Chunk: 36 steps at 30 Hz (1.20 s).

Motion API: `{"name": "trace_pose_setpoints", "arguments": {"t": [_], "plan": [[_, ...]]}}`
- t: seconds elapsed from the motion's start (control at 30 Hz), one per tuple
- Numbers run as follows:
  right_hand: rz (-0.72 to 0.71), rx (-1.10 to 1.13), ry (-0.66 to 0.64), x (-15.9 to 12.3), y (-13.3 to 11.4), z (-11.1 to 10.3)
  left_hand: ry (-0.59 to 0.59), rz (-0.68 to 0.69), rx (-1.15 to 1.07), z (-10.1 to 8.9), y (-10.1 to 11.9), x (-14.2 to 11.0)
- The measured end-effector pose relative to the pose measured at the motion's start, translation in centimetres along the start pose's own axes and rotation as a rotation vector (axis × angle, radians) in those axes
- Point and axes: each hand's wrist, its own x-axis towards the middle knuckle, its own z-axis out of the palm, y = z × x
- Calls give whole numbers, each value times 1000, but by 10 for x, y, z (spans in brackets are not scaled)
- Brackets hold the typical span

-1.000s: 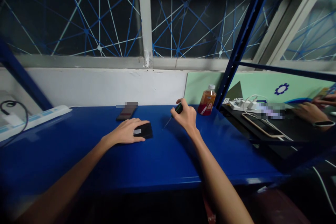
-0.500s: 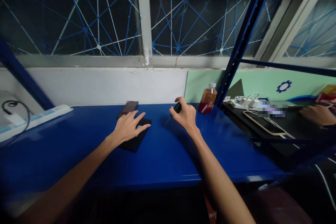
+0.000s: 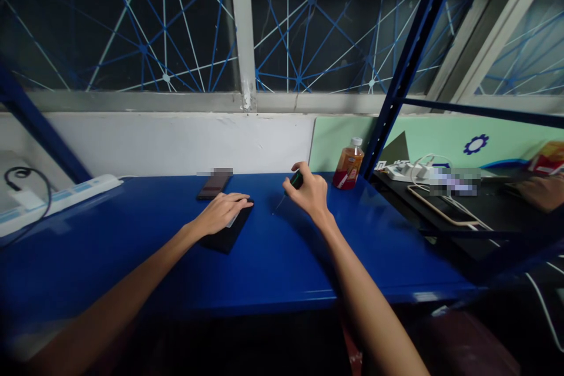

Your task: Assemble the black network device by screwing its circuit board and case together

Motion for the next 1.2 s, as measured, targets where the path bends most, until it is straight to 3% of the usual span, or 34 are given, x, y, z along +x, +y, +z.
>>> {"name": "trace_pose_setpoints", "arguments": {"t": [0.23,0.4,0.6,0.73,0.83,0.93,1.07,1.2], "plan": [[-4,34,17,-1,-2,-2,40,26,144,3,-4,1],[0,34,29,0,-2,-3,70,-62,242,-4,-11,-5],[2,39,37,1,-1,-4,176,-162,392,-7,-2,-6],[-1,35,39,1,0,-3,208,5,246,-3,2,-4],[-3,34,42,0,0,-3,147,96,77,0,3,-2],[-4,36,39,0,1,-4,106,47,96,2,7,-1],[-2,56,38,0,0,-3,160,-85,184,0,13,-2],[6,112,42,0,-2,-3,152,-9,3,2,16,-3]]}}
